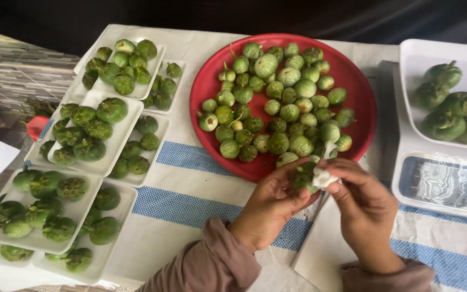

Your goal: Cleaning small green fruits with a cloth and sorting them into trays or onto a scale for weighing.

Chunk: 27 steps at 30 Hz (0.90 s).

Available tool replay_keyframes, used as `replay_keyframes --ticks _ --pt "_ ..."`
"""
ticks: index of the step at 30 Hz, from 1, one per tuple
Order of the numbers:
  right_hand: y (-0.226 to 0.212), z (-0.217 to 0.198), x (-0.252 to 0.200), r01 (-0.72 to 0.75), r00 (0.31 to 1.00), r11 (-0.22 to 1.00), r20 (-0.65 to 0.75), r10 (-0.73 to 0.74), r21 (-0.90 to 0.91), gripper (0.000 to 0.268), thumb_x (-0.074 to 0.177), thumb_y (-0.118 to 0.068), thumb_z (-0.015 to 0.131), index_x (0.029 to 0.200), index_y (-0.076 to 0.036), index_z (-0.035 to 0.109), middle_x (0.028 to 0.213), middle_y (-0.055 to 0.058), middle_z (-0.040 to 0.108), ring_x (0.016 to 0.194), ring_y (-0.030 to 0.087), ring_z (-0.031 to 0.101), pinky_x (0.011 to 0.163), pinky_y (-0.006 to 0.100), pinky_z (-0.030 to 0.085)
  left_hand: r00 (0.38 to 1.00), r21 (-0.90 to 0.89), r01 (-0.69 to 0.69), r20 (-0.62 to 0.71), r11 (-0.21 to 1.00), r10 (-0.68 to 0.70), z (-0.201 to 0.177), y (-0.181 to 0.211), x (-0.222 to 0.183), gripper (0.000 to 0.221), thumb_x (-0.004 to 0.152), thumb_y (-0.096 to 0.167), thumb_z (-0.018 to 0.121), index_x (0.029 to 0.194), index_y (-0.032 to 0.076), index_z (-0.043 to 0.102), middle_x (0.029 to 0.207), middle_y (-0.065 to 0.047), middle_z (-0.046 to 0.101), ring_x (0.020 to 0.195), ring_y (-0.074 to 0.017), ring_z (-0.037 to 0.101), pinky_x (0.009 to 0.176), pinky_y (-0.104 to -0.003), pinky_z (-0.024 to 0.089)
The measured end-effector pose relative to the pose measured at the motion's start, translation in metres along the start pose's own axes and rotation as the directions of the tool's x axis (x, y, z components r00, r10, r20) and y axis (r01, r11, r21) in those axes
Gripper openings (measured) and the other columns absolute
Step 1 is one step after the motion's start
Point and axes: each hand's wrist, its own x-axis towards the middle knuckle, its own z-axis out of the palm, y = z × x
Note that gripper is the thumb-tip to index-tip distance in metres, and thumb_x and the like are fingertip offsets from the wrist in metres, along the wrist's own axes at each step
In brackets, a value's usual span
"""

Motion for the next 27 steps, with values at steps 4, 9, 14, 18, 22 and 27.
replay_keyframes --ticks 4,9,14,18,22,27 --pt "-0.005 0.016 -0.008 0.197 0.972 0.923 0.190 -0.139 -0.331 0.017 0.098 -0.003 0.061 0.115 0.001 0.064 0.140 0.027 0.062 0.137 0.036 0.062 0.121 0.043 0.049 0.985 0.129 -0.172 0.041 0.977 0.168 -0.007 -0.004 -0.002 0.071 0.087 0.014 0.076 0.150 0.004 0.045 0.131 -0.011 0.063 0.120 -0.0153 0.059 0.105 -0.030 0.050" --pt "0.006 0.018 -0.021 0.063 0.998 0.986 0.031 -0.059 -0.154 0.013 0.099 -0.003 0.059 0.111 0.003 0.059 0.143 0.030 0.058 0.138 0.040 0.060 0.124 0.048 0.049 0.961 0.281 -0.275 0.081 0.919 0.263 0.002 0.004 -0.008 0.075 0.081 0.019 0.080 0.146 0.003 0.046 0.139 -0.016 0.059 0.122 -0.0184 0.060 0.103 -0.029 0.052" --pt "0.004 0.020 -0.018 -0.026 0.997 1.000 -0.070 0.025 -0.004 0.012 0.102 -0.008 0.059 0.112 -0.003 0.059 0.141 0.026 0.061 0.139 0.037 0.061 0.126 0.048 0.048 0.958 0.300 -0.287 0.115 0.910 0.264 0.004 0.001 -0.006 0.078 0.081 0.019 0.080 0.149 0.001 0.045 0.139 -0.016 0.059 0.122 -0.0174 0.059 0.106 -0.027 0.050" --pt "0.004 0.015 -0.012 -0.062 0.996 0.984 -0.058 0.073 0.169 0.015 0.102 -0.012 0.060 0.115 -0.005 0.059 0.139 0.028 0.062 0.137 0.037 0.061 0.120 0.046 0.050 0.957 0.377 -0.290 0.135 0.880 0.258 0.008 0.002 -0.007 0.080 0.081 0.026 0.080 0.149 0.001 0.046 0.141 -0.018 0.058 0.127 -0.0201 0.058 0.111 -0.031 0.048" --pt "0.009 0.006 -0.008 -0.209 0.976 0.884 0.026 0.218 0.418 0.014 0.101 -0.011 0.062 0.113 -0.004 0.063 0.139 0.031 0.062 0.131 0.036 0.063 0.105 0.042 0.055 0.912 0.400 -0.408 0.214 0.820 0.350 0.002 0.001 -0.005 0.070 0.089 0.022 0.077 0.148 0.001 0.046 0.148 -0.011 0.045 0.141 -0.0241 0.049 0.122 -0.036 0.042" --pt "0.016 0.004 -0.002 -0.200 0.956 0.922 -0.142 0.258 0.332 0.018 0.100 -0.003 0.055 0.111 0.011 0.058 0.122 0.038 0.067 0.106 0.035 0.072 0.095 0.049 0.060 0.898 0.392 -0.440 0.211 0.808 0.386 0.002 -0.007 -0.001 0.072 0.086 0.005 0.079 0.150 -0.004 0.047 0.137 -0.009 0.050 0.129 -0.0197 0.056 0.112 -0.033 0.049"
